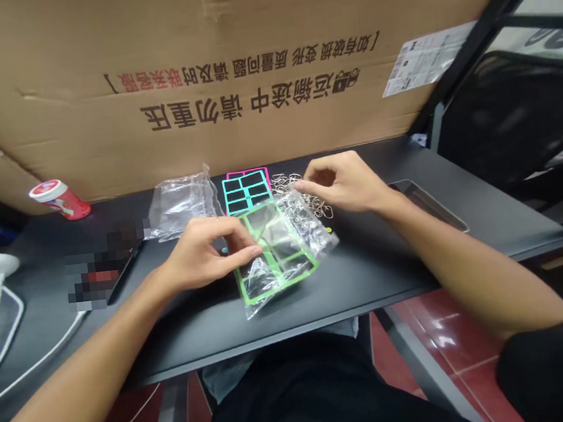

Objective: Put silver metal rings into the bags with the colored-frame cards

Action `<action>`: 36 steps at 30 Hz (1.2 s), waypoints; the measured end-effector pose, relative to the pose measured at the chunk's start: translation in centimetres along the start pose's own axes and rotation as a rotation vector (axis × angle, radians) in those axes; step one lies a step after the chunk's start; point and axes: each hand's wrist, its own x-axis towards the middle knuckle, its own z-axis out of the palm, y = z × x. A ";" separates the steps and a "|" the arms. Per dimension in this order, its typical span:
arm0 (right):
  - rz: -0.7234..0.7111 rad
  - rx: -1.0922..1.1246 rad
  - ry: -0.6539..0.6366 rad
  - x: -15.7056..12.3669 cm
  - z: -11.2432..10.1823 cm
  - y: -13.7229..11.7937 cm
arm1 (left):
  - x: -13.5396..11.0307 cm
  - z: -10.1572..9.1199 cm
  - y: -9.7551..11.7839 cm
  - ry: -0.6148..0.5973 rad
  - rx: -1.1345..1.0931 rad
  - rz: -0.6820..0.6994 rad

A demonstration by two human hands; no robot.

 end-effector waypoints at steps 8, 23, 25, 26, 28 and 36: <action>0.226 0.665 -0.387 -0.4 1.8 -1.1 | -0.2 0.3 -1.1 0.158 0.316 0.121; 0.023 0.705 0.126 -0.3 3.8 -0.6 | 0.6 -0.1 -2.9 0.332 -0.490 -0.561; 0.029 0.652 0.146 -0.3 3.9 -0.7 | 0.6 0.2 -2.5 0.297 -0.543 -0.563; 0.042 0.621 0.141 -0.2 4.0 -0.7 | 0.6 0.3 -2.3 0.328 -0.525 -0.547; 0.069 0.576 0.093 -0.1 4.3 -0.7 | 0.7 0.3 -1.8 0.395 -0.469 -0.523; 0.021 0.562 -0.052 0.0 4.6 -0.7 | 0.5 0.1 -2.5 0.409 -0.358 -0.506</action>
